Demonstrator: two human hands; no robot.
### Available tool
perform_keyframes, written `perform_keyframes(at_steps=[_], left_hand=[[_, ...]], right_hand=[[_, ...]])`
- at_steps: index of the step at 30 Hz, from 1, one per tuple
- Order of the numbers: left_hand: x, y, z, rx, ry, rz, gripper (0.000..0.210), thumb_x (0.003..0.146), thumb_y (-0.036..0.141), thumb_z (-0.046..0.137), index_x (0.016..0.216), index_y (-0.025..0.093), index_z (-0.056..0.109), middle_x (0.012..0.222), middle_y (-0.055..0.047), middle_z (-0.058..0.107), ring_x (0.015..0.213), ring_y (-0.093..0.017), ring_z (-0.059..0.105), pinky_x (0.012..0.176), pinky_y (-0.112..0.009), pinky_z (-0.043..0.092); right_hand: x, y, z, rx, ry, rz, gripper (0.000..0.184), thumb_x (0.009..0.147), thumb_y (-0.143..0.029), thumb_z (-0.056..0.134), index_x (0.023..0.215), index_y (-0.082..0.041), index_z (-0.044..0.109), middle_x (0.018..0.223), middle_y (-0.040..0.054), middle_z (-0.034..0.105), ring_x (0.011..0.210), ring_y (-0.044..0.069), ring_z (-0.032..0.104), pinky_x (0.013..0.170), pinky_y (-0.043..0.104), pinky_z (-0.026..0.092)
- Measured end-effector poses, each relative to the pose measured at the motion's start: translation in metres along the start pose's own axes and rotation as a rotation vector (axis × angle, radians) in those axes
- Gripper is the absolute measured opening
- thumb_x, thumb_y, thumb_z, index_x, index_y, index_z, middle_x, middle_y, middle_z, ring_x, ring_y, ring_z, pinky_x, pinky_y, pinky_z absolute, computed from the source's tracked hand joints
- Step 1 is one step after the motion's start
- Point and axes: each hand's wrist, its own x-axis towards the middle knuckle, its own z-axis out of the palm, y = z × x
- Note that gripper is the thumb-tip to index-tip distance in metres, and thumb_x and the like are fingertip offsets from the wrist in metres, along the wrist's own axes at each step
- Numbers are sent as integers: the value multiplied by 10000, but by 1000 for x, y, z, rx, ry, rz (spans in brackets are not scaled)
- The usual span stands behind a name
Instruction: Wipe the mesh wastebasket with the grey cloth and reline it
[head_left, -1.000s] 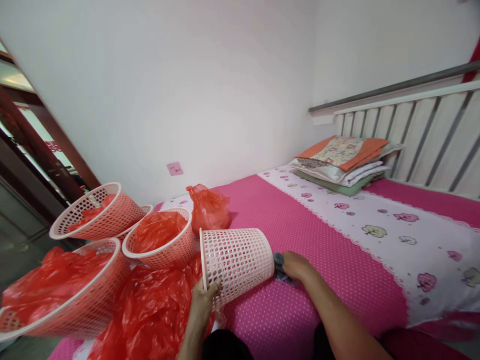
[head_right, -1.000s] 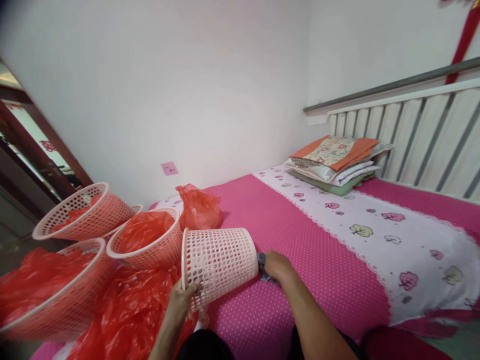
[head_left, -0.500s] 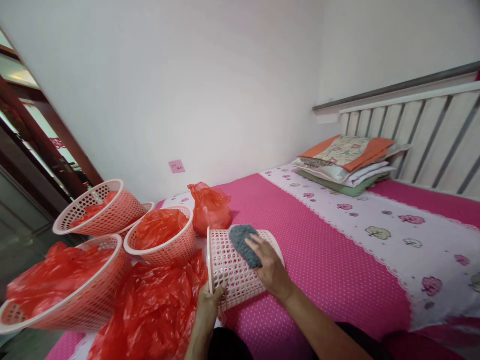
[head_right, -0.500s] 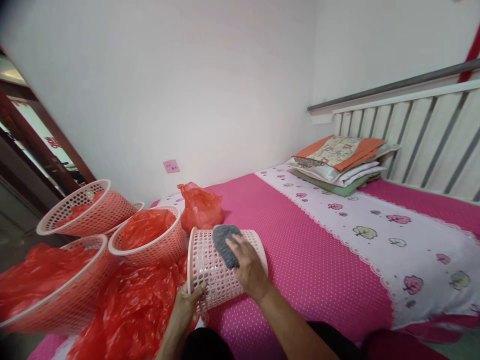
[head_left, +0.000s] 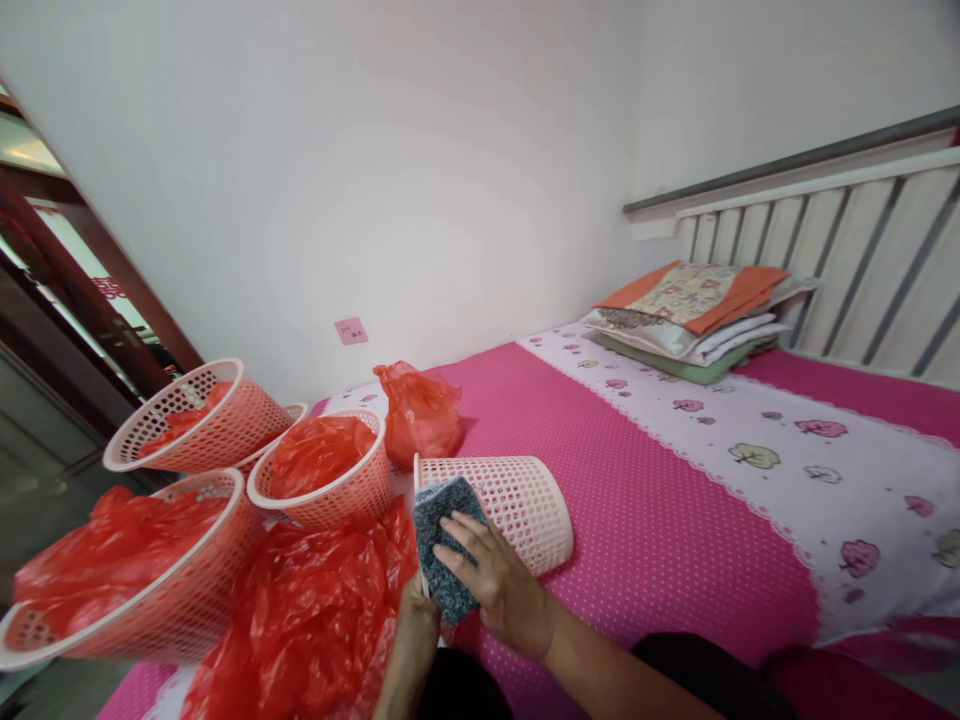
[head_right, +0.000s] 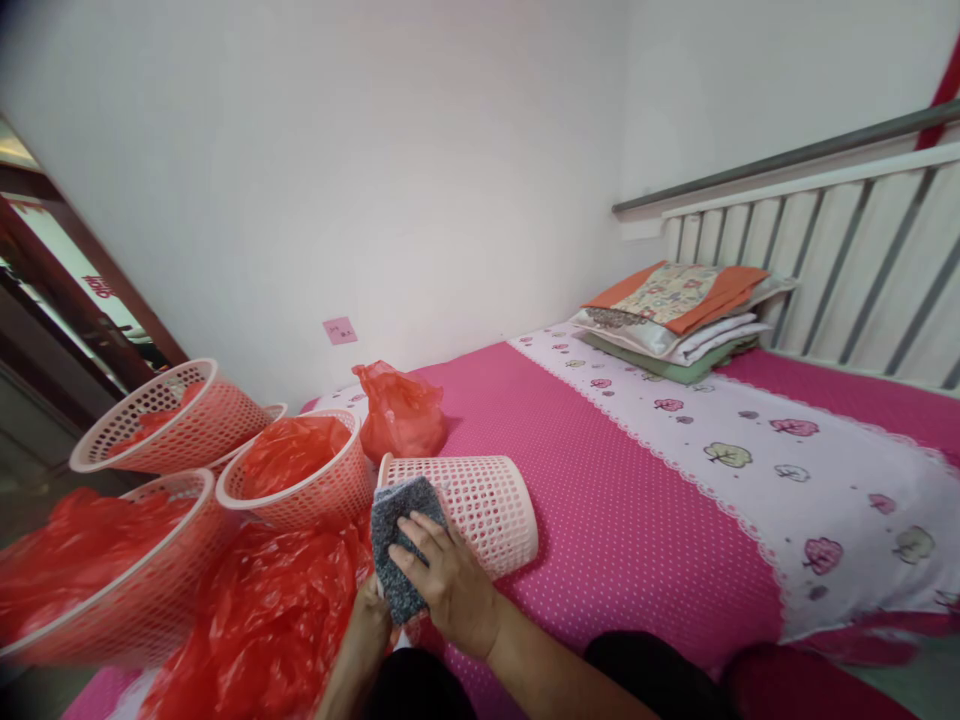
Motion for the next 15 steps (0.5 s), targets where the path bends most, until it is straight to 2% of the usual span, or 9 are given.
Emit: perform_keyframes(at_steps=[4,6,11,15], left_hand=[[-10,9,4,5,-44,-34,354,717,512,860,856,190,810,877,-100,792,862,-300,706,844,-399,569],[-12,6,5,-25,-44,-51,427,702,555,872,901,181,820,894,-97,792,833,-271,701,872,-403,569],[-6,-8,2,-42,28,-143,494,595,592,933,803,163,804,674,-37,709,609,-178,603,631,-309,531],[0,-12,0,-71,80,-192,536,490,614,971,719,164,792,649,-34,706,618,-166,623,604,-280,527]], right_hand=[[3,6,-1,7,22,57,493,995,-135,567,1488,-144,558,1593,194,519,1538,327,397,1225,545,451],[3,11,-2,19,29,97,537,976,-119,581,1511,-141,540,1604,202,504,1547,332,386,1238,551,432],[-3,36,-3,35,37,220,675,897,-34,581,1555,-167,501,1631,215,464,1568,356,358,1249,604,398],[-14,69,-3,21,70,349,872,753,74,585,1567,-222,483,1635,188,467,1563,341,374,1247,614,385]])
